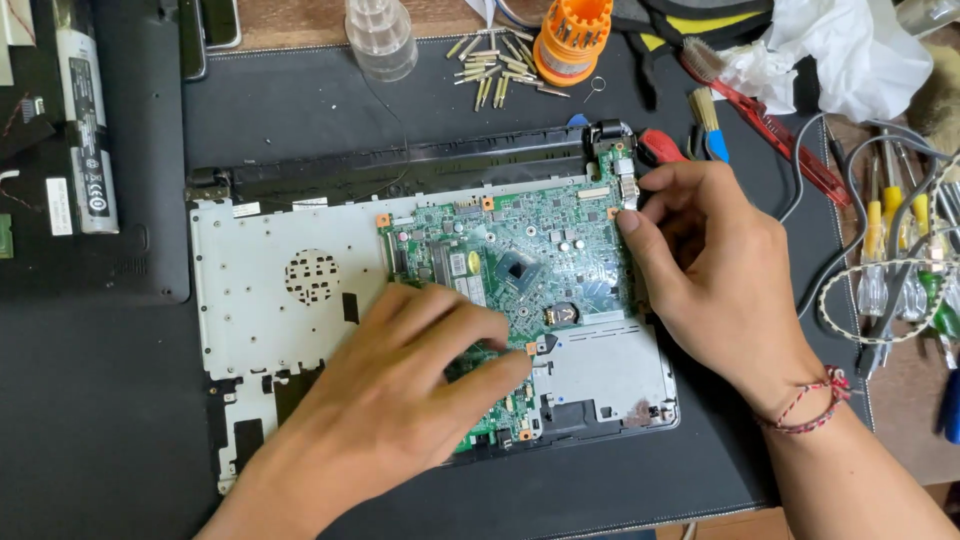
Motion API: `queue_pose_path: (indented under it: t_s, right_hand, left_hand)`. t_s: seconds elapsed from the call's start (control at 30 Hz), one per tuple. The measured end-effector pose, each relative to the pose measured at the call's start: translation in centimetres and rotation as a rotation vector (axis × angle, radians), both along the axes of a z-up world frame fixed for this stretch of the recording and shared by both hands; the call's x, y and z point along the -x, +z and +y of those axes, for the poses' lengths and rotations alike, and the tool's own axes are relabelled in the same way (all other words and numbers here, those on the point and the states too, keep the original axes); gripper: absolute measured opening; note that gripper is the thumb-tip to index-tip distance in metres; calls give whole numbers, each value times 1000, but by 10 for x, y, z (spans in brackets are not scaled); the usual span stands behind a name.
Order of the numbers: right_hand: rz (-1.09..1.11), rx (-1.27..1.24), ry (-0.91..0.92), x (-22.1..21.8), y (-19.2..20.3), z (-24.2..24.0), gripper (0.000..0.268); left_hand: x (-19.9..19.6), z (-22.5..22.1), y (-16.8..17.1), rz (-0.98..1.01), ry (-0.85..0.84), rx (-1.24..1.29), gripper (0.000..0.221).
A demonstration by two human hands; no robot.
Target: Disassembling a laptop by disconnecting internal cables and removing the motherboard for inspection.
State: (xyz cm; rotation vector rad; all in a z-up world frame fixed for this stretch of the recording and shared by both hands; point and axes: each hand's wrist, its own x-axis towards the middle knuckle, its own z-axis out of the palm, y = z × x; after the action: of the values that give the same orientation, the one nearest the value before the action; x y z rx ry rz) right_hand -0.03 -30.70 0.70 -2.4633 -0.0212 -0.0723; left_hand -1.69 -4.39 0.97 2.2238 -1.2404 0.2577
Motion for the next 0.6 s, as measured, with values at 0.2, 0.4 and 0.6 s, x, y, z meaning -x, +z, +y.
queue_pose_path:
  t_s: [0.2, 0.4, 0.6]
  right_hand:
    - [74, -143, -63, -2, 0, 1, 22]
    - [61, -138, -37, -3, -1, 0, 22]
    - [63, -140, -27, -3, -2, -1, 22]
  left_hand:
    - [3, -5, -7, 115, -70, -130, 24]
    - [4, -7, -9, 117, -80, -253, 59]
    - [4, -7, -10, 130, -101, -317, 77]
